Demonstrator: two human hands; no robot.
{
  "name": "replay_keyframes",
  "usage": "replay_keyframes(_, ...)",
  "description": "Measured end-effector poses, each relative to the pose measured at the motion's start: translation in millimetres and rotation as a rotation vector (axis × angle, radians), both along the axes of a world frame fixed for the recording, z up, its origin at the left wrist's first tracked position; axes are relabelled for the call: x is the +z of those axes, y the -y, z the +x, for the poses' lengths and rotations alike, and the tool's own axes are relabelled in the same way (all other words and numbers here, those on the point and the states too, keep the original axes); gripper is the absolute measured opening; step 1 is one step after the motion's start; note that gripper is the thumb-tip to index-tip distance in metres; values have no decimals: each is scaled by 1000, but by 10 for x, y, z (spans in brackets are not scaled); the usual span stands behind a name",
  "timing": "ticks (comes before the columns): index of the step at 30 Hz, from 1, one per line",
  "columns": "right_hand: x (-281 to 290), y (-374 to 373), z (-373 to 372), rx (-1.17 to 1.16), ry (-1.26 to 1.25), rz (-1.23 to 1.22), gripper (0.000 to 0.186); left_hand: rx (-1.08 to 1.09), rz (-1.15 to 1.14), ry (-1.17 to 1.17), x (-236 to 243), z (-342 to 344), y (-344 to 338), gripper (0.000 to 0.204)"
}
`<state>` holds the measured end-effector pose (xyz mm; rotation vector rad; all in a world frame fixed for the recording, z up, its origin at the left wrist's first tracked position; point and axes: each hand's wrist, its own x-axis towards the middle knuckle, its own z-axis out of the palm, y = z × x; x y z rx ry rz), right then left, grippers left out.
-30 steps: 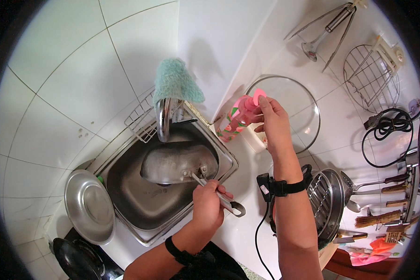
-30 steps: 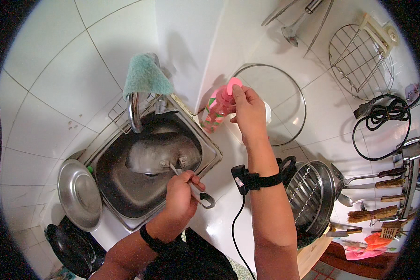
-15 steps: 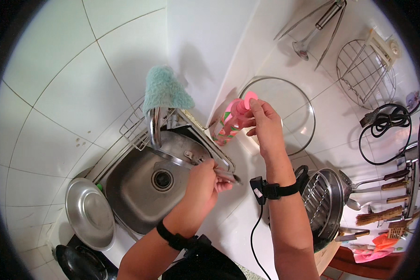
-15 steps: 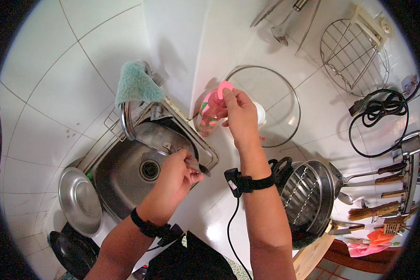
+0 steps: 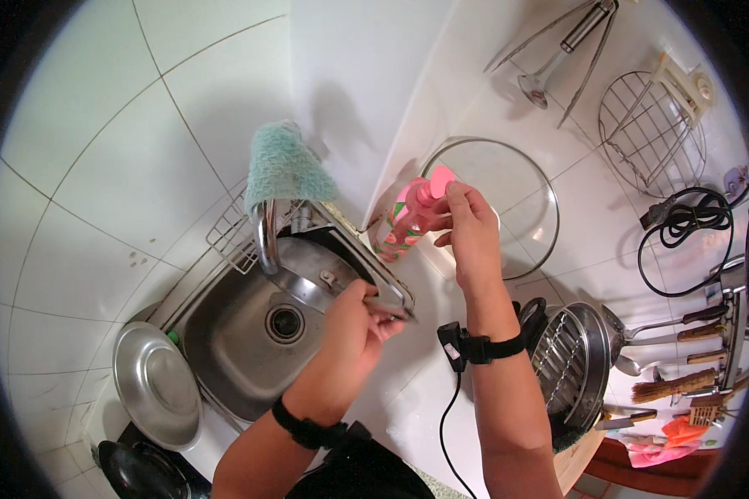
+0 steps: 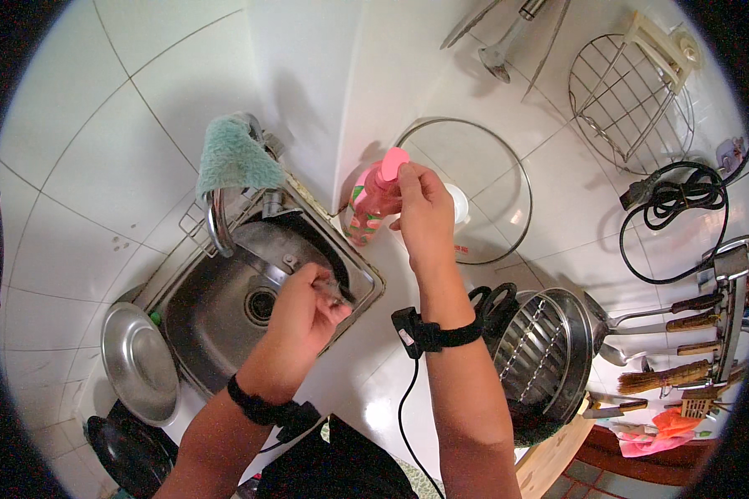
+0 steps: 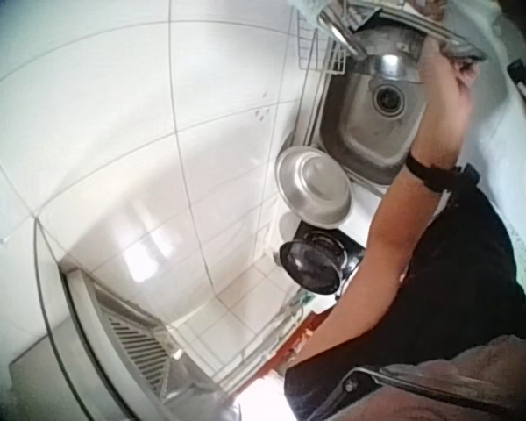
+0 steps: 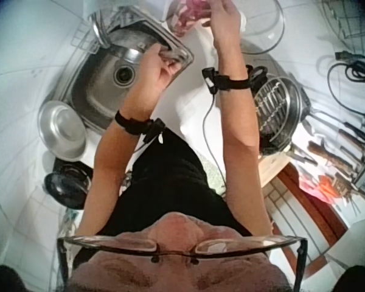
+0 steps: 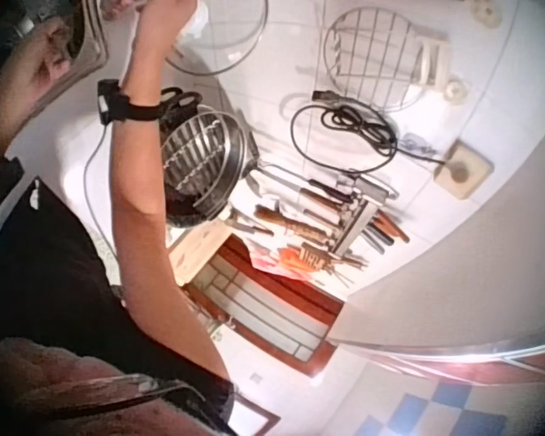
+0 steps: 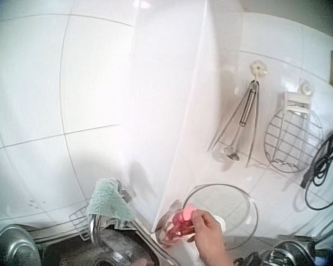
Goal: Washing a stainless steel pan in a kitchen sink using a scrub pad.
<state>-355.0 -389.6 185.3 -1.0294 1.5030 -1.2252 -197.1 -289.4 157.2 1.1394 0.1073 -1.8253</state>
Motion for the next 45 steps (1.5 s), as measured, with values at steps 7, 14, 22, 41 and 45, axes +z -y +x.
replay_keyframes(7,-275,-263,-70,-41,87,11,30,-43,-5,-71,-195,501,-674,13)
replay_keyframes(14,-649,-692,44,75,31,179,31,-208,-22,-74,-431,1048,-1503,13)
replay_keyframes(22,-1085,-1075,278,135,105,282,21,-378,-15,138,-888,1330,-2061,21)
replay_keyframes(41,-1784,-1984,1295,989,-848,72,19,202,-146,-564,-512,1868,-1439,29)
replay_keyframes(45,-1825,-1582,1698,1320,-1038,176,23,262,-185,-658,-576,1949,-1487,29)
